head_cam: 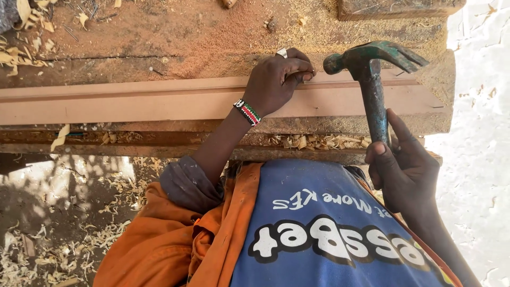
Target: Hammering small nails into a wooden trim piece on a workbench in a workshop.
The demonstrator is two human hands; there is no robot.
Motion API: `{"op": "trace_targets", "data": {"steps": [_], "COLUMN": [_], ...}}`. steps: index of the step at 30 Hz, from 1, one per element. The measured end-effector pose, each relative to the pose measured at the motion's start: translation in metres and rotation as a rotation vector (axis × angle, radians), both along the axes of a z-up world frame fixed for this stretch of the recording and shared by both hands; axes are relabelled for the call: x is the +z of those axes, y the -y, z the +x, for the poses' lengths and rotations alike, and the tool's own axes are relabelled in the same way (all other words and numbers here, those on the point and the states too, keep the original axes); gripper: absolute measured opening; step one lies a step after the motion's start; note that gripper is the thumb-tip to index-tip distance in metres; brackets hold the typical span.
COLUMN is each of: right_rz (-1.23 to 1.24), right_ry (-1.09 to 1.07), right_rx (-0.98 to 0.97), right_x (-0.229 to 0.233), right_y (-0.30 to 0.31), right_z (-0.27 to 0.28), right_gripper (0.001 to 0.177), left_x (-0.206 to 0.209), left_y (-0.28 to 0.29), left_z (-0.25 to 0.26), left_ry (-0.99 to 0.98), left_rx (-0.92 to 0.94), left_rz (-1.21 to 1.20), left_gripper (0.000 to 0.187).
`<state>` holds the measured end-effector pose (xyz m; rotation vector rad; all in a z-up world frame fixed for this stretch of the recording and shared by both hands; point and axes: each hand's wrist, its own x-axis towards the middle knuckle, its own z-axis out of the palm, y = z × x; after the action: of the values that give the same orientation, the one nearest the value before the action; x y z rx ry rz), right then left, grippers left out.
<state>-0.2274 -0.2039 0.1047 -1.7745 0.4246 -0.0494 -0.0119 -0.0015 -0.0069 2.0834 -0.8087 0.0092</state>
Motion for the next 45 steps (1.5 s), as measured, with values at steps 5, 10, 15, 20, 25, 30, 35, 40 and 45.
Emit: {"op": "trace_targets", "data": {"steps": [5, 10, 15, 20, 25, 30, 35, 40, 45], "right_rz": [-0.101, -0.178, -0.344, -0.323, -0.519, -0.278, -0.418, -0.513, -0.223], "right_ry": [-0.046, -0.16, -0.297, -0.272, -0.33, -0.039, 0.028, -0.178, 0.116], "right_rx": [0.054, 0.049, 0.145, 0.021, 0.158, 0.023, 0.307, 0.371, 0.203], "right_x": [0.014, 0.035, 0.034, 0.042, 0.033, 0.052, 0.012, 0.043, 0.047], "right_y": [-0.001, -0.005, 0.004, -0.001, 0.012, 0.008, 0.042, 0.024, 0.04], "right_z": [0.007, 0.012, 0.016, 0.018, 0.017, 0.012, 0.012, 0.024, 0.016], "right_gripper": [0.062, 0.063, 0.061, 0.058, 0.061, 0.056, 0.059, 0.06, 0.059], "left_x": [-0.011, -0.008, -0.014, -0.007, -0.002, 0.003, -0.004, 0.002, -0.003], "left_y": [0.001, 0.002, 0.004, 0.004, 0.003, -0.012, -0.009, -0.011, -0.01], "left_z": [-0.001, 0.0, 0.0, 0.001, 0.0, 0.016, 0.016, 0.023, 0.023], "left_ry": [0.079, 0.104, 0.128, 0.085, 0.067, -0.308, -0.319, -0.335, -0.294], "left_rx": [-0.008, -0.016, -0.006, -0.009, -0.042, 0.286, 0.234, 0.242, 0.25], "left_rz": [-0.017, -0.069, -0.027, -0.049, -0.023, -0.767, -0.802, -0.781, -0.812], "left_gripper": [0.031, 0.024, 0.015, 0.016, 0.023, 0.023, 0.026, 0.028, 0.021]}}
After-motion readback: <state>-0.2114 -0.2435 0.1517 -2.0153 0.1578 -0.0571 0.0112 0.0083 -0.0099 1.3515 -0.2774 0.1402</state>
